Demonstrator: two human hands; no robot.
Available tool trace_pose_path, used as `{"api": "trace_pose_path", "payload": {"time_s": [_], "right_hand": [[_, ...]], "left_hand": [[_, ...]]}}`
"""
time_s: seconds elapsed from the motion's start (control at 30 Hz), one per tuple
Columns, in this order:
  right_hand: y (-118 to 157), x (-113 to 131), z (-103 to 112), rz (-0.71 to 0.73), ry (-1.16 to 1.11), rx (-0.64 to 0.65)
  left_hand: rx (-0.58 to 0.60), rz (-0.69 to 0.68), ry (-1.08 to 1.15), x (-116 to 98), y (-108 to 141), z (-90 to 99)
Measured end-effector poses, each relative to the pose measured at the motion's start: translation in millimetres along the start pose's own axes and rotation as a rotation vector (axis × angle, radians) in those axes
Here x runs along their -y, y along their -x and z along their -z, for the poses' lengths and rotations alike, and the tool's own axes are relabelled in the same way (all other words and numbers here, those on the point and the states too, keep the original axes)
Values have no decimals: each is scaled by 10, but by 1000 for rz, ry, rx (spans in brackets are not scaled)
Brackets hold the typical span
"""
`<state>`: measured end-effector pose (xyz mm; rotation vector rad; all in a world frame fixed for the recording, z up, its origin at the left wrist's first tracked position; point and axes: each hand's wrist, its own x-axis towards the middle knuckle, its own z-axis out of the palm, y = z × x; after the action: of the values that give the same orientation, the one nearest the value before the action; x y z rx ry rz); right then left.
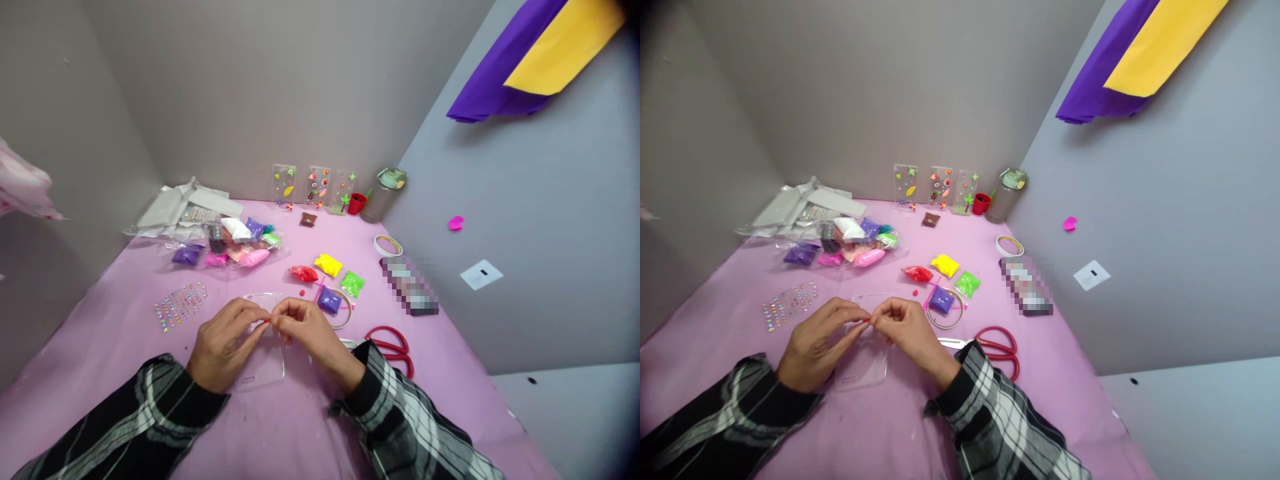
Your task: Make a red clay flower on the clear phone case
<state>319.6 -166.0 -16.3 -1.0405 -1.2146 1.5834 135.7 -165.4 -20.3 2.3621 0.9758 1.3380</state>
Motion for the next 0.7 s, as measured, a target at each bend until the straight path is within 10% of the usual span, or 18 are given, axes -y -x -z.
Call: {"api": "trace_pose_path", "payload": {"time_s": [0.7], "right_hand": [[10, 56, -4, 6, 17, 15]], "left_hand": [[20, 82, 84, -18, -4, 1]]}}
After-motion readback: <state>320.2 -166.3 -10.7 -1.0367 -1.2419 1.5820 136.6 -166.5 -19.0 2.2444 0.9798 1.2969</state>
